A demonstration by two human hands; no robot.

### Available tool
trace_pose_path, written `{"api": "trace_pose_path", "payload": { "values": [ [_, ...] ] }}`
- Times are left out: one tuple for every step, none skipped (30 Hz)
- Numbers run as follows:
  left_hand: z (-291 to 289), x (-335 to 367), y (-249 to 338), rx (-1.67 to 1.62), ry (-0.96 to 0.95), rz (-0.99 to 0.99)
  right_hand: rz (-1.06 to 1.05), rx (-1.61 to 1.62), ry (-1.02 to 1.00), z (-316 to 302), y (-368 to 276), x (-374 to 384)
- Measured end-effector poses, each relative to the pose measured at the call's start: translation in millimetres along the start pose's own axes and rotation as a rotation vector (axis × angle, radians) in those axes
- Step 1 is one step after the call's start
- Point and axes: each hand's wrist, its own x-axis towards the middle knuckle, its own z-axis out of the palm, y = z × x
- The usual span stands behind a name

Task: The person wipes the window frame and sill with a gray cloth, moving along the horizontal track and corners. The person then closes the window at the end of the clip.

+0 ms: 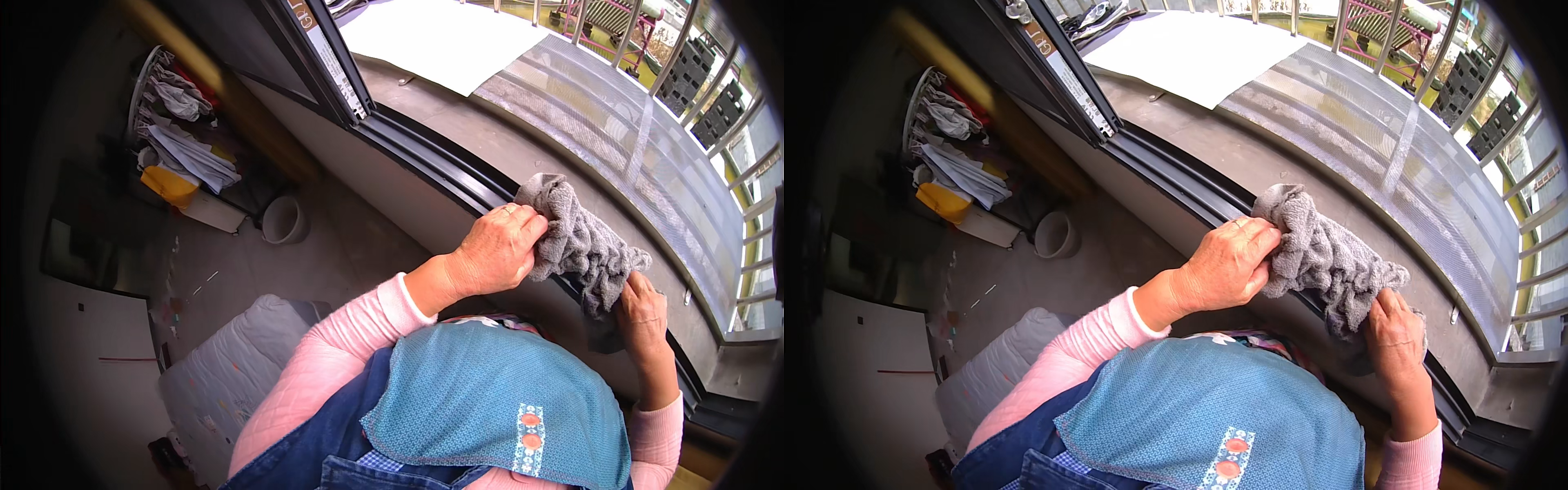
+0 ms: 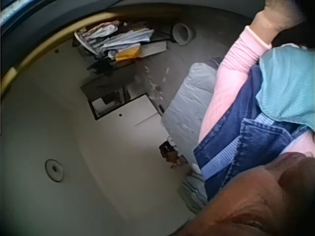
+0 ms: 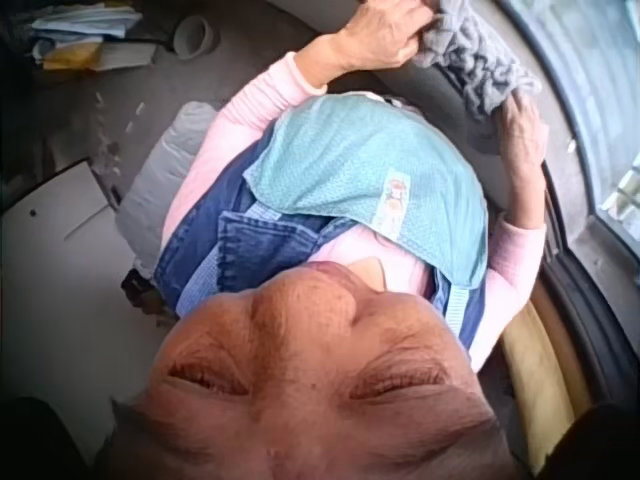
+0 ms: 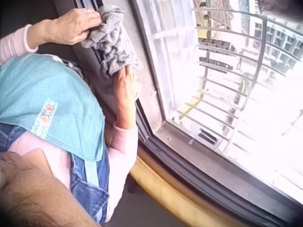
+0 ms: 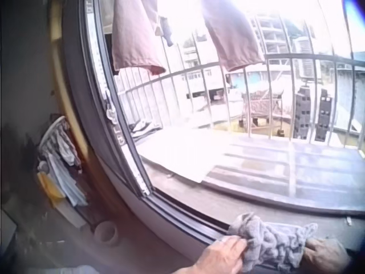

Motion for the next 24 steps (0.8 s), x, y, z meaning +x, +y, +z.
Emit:
{"api": "trace_pose_path", "payload": {
  "values": [
    [2, -1, 2, -0.023, 0.024, 0.027, -0.025, -0.002, -0.022, -2, -8, 15],
    [3, -4, 0, -0.033, 0.083, 0.051, -0.049, 0.009, -0.04, 3, -11, 26],
    [5, -6, -5, -0.046, 0.143, 0.08, -0.092, -0.001, -0.04, 6, -15, 37],
    [2, -7, -10, 0.004, 0.127, 0.046, -0.127, 0.0, -0.02, 11, -18, 47],
    [-4, -9, -16, 0.053, 0.11, 0.012, -0.161, 0.002, 0.0, 15, -22, 57],
    [-18, -11, -26, 0.17, 0.037, -0.038, -0.168, 0.021, -0.029, 13, -31, 71],
    [-26, -15, -42, 0.303, 0.062, -0.054, -0.181, 0.002, -0.064, 15, -39, 83],
    [-38, -18, -56, 0.401, 0.081, -0.079, -0.186, 0.0, -0.073, 18, -48, 97],
    [-45, -24, -76, 0.487, 0.118, -0.116, -0.202, 0.001, -0.08, 23, -57, 112],
    [-56, -27, -94, 0.565, 0.11, -0.141, -0.228, 0.009, -0.078, 27, -66, 127],
    [-68, -28, -108, 0.625, 0.099, -0.182, -0.256, 0.016, -0.075, 31, -74, 143],
    [-78, -30, -123, 0.689, 0.072, -0.219, -0.28, 0.023, -0.074, 35, -83, 157],
    [-86, -30, -136, 0.753, 0.042, -0.253, -0.269, 0.069, -0.068, 40, -91, 170],
    [-92, -30, -146, 0.801, 0.037, -0.303, -0.257, 0.115, -0.061, 44, -99, 184],
    [-95, -32, -158, 0.845, 0.031, -0.354, -0.244, 0.161, -0.058, 50, -107, 198],
    [-96, -37, -174, 0.877, 0.053, -0.325, -0.289, 0.114, -0.046, 53, -115, 211],
    [-96, -43, -185, 0.89, 0.101, -0.299, -0.334, 0.068, -0.034, 55, -123, 223],
    [-94, -44, -188, 0.86, 0.084, -0.353, -0.283, 0.131, -0.05, 53, -135, 235],
    [-92, -41, -188, 0.828, 0.065, -0.4, -0.225, 0.193, -0.064, 50, -145, 247],
    [-92, -37, -188, 0.762, 0.096, -0.425, -0.304, 0.172, -0.052, 54, -147, 259],
    [-96, -39, -194, 0.783, 0.073, -0.441, -0.389, 0.158, -0.043, 58, -151, 270],
    [-97, -33, -192, 0.749, 0.014, -0.495, -0.379, 0.125, -0.084, 62, -152, 279],
    [-103, -27, -186, 0.725, -0.041, -0.552, -0.378, 0.094, -0.119, 62, -156, 287],
    [-104, -29, -186, 0.704, -0.019, -0.551, -0.382, 0.084, -0.099, 63, -159, 291]
  ]
}}
